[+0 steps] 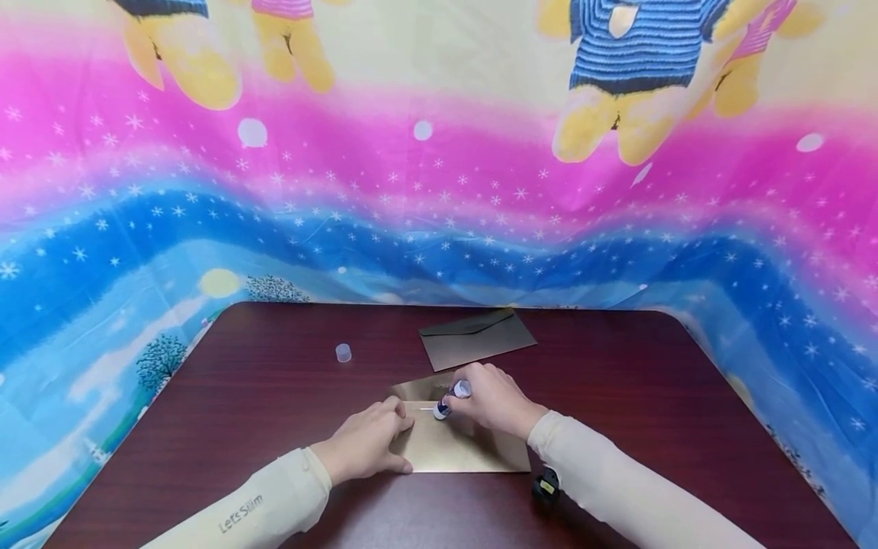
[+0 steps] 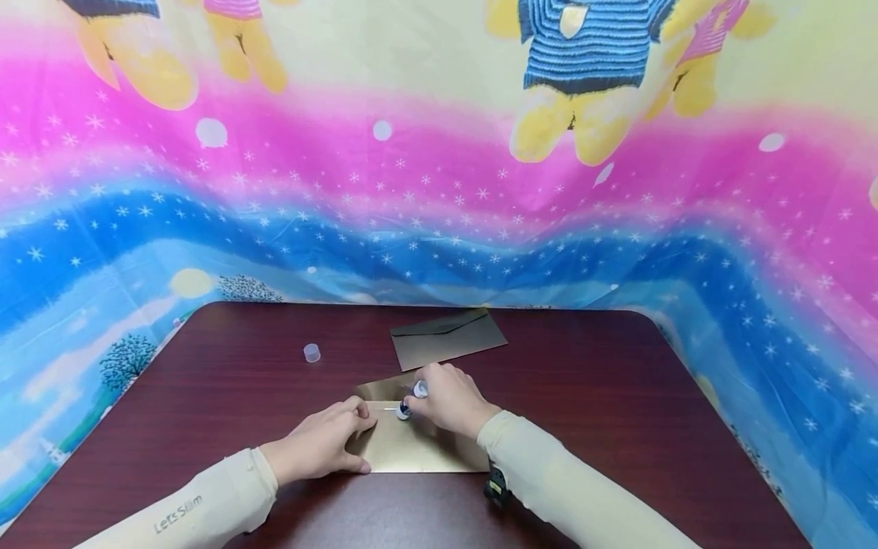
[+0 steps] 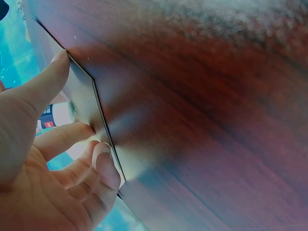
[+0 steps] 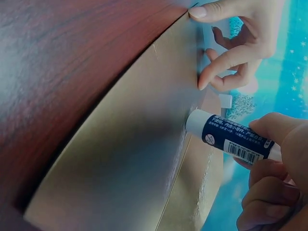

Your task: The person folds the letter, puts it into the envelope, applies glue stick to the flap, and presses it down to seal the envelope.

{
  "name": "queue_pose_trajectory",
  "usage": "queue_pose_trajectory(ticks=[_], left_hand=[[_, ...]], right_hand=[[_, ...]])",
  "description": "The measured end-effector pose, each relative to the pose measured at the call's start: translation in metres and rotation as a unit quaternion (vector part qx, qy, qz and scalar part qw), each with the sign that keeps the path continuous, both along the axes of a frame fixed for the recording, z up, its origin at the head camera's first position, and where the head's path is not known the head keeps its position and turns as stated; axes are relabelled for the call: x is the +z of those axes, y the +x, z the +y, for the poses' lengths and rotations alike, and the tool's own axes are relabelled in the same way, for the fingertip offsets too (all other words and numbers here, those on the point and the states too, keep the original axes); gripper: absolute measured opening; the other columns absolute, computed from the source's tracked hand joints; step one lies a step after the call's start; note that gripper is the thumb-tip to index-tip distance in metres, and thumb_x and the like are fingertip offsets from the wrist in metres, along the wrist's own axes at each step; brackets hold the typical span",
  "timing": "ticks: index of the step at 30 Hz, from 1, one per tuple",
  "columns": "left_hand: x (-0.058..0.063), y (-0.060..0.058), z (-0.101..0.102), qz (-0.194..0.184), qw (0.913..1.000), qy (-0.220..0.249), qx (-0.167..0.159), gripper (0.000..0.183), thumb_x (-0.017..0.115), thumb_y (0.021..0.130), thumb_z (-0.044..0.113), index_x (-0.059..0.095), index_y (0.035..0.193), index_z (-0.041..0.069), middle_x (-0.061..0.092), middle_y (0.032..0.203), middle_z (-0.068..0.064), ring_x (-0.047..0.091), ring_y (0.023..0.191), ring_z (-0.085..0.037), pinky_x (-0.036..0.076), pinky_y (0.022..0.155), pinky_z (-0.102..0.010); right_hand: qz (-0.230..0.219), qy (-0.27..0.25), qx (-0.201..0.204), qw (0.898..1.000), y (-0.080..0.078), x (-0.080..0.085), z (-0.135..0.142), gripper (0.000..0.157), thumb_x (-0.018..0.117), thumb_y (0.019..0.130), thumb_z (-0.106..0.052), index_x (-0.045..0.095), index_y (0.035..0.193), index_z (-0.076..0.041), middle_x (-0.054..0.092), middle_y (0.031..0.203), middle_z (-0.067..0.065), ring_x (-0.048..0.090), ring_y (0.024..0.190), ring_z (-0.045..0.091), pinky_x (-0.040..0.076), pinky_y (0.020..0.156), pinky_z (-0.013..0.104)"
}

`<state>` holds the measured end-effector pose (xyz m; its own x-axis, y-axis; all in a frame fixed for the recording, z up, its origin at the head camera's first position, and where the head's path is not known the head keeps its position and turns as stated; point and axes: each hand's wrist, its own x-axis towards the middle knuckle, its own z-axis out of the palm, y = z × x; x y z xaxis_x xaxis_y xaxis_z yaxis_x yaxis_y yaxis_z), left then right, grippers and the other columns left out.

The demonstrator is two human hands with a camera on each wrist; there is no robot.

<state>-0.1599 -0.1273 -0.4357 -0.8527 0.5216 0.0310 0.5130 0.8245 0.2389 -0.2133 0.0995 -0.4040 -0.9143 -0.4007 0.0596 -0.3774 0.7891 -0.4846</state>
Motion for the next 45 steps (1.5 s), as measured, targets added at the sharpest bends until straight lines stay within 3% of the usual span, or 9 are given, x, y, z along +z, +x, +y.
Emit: queue_pose_trajectory(ticks=[22, 28, 39, 45], left_hand=[[-0.001, -0.001, -0.001, 0.008, 1.0000, 0.002, -0.004, 0.063, 0.090, 0.068, 0.044, 0.074, 0.118, 0.009, 0.056, 0.107, 0.003, 0.056, 0.092, -0.016, 0.052, 0.074, -0.035], [0.003, 0.001, -0.002, 0.024, 0.9996, 0.001, -0.017, 0.055, 0.092, 0.066, 0.041, 0.075, 0.110, 0.011, 0.057, 0.106, 0.001, 0.058, 0.090, -0.018, 0.052, 0.071, -0.036], [0.003, 0.002, -0.002, 0.011, 0.9998, 0.006, -0.013, 0.059, 0.092, 0.067, 0.040, 0.075, 0.114, 0.009, 0.057, 0.106, 0.000, 0.056, 0.089, -0.018, 0.051, 0.070, -0.034], [0.002, 0.000, -0.002, 0.015, 0.9997, 0.007, -0.017, 0.055, 0.091, 0.068, 0.042, 0.075, 0.111, 0.011, 0.056, 0.105, 0.001, 0.055, 0.089, -0.017, 0.049, 0.069, -0.033]], right_hand=[[0.013, 0.042, -0.034, 0.998, 0.003, 0.009, 0.043, 0.012, 0.081, 0.082, -0.027, 0.072, 0.078, -0.019, 0.068, 0.073, -0.007, 0.058, 0.066, 0.009, 0.048, 0.057, 0.030], [0.009, 0.042, -0.036, 0.998, 0.004, 0.011, 0.050, 0.012, 0.080, 0.081, -0.023, 0.071, 0.077, -0.017, 0.066, 0.070, -0.007, 0.056, 0.063, 0.010, 0.046, 0.054, 0.029], [0.038, -0.002, -0.006, 0.999, 0.005, 0.022, 0.034, 0.010, 0.076, 0.077, -0.015, 0.068, 0.073, -0.017, 0.062, 0.067, -0.009, 0.048, 0.060, 0.008, 0.043, 0.055, 0.026], [0.016, -0.030, 0.017, 0.999, 0.007, 0.022, 0.018, 0.012, 0.075, 0.086, -0.024, 0.068, 0.077, -0.020, 0.063, 0.068, -0.011, 0.052, 0.061, 0.006, 0.044, 0.056, 0.025]])
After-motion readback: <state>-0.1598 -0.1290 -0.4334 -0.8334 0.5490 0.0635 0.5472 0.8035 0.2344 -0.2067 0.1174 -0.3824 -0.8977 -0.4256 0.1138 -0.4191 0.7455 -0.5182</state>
